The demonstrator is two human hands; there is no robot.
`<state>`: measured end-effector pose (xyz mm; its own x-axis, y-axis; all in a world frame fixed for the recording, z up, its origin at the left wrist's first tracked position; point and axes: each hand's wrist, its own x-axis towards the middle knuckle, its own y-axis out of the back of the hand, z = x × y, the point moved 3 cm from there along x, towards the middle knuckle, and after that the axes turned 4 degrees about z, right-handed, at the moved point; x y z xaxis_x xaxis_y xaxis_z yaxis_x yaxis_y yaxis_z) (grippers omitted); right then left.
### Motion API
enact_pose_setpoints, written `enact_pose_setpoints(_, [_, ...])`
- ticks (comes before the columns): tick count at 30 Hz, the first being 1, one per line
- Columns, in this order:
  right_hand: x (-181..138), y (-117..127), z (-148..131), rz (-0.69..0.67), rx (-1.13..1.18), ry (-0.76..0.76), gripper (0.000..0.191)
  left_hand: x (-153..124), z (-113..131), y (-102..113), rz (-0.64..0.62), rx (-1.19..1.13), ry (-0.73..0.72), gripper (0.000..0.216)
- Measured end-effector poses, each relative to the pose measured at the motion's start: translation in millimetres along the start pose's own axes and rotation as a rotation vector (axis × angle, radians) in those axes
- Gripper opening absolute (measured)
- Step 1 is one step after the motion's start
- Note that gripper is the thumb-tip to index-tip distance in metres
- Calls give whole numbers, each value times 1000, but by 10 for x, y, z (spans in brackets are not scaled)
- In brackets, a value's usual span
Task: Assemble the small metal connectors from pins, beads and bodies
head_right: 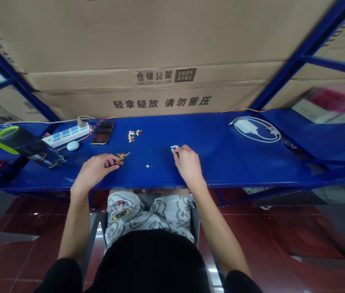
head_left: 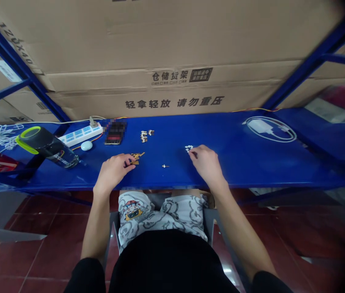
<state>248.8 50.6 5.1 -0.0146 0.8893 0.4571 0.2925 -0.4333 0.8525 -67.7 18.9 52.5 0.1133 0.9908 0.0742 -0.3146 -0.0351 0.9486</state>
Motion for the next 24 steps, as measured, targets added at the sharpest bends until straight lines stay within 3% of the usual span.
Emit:
enact_pose_setpoints(11, [61,14,28,113,151,14,26,-32,-38,51,-12,-5,3,7])
enact_pose_setpoints(24, [42,17,-39,136,374,3,18,-149,-52,54,-41,105,-47,21])
